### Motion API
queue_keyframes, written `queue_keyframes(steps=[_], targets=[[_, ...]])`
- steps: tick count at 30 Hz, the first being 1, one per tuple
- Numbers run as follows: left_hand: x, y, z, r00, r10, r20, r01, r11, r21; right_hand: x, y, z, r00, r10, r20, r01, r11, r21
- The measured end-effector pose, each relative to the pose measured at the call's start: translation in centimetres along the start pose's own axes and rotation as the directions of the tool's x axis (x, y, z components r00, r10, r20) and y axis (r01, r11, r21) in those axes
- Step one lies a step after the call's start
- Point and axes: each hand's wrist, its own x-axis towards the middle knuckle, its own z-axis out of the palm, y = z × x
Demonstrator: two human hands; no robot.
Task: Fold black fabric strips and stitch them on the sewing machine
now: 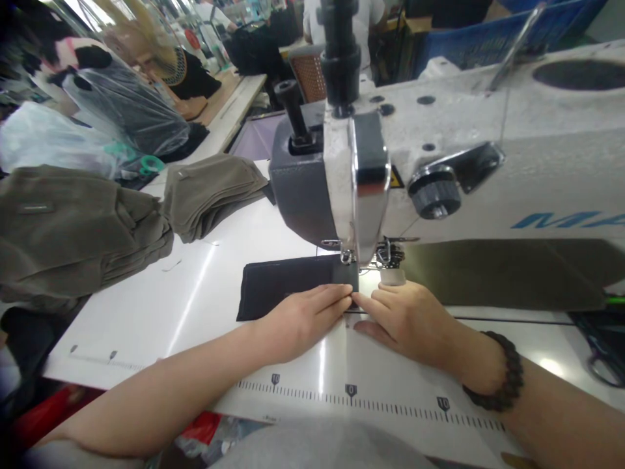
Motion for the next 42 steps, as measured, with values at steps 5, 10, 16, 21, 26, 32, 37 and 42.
queue_keyframes(steps=[5, 10, 16, 21, 26, 32, 37, 42], targets=[[0.2, 0.3, 0.3, 0.999, -0.013, -0.048, 0.014, 1.000, 0.015, 0.1, -0.1, 0.2, 0.999, 0.004, -0.042, -0.006, 1.000, -0.028], [0.0, 0.0, 0.1, 0.992, -0.007, -0.125, 0.013, 0.999, 0.049, 0.4, -0.3, 0.2, 0.997, 0.021, -0.076, -0.024, 0.999, -0.046], [-0.6, -0.3, -0.3, 0.992, 0.013, -0.124, -0.002, 0.996, 0.091, 0.2, 0.0, 0.0, 0.997, 0.041, -0.058, -0.043, 0.999, -0.021], [-0.7, -0.7, -0.9, 0.979, 0.045, -0.199, -0.025, 0.995, 0.100, 0.1, 0.2, 0.1, 0.997, 0.074, -0.007, -0.074, 0.997, 0.031], [-0.3, -0.9, -1.2, 0.980, 0.087, -0.177, -0.069, 0.992, 0.105, 0.4, 0.4, -0.2, 0.990, 0.012, 0.141, -0.029, 0.992, 0.120], [-0.1, -0.3, -0.6, 0.982, 0.143, -0.126, -0.131, 0.986, 0.100, 0.2, 0.1, -0.5, 0.997, -0.058, 0.048, 0.058, 0.998, -0.004], [-0.2, -0.2, -0.4, 0.987, 0.135, -0.090, -0.128, 0.989, 0.077, 0.2, -0.6, -0.8, 0.997, -0.067, -0.033, 0.066, 0.997, -0.031], [-0.5, -0.7, -0.4, 0.987, 0.149, -0.057, -0.146, 0.988, 0.047, 0.3, -1.0, -0.5, 0.994, -0.108, -0.032, 0.105, 0.993, -0.062]])
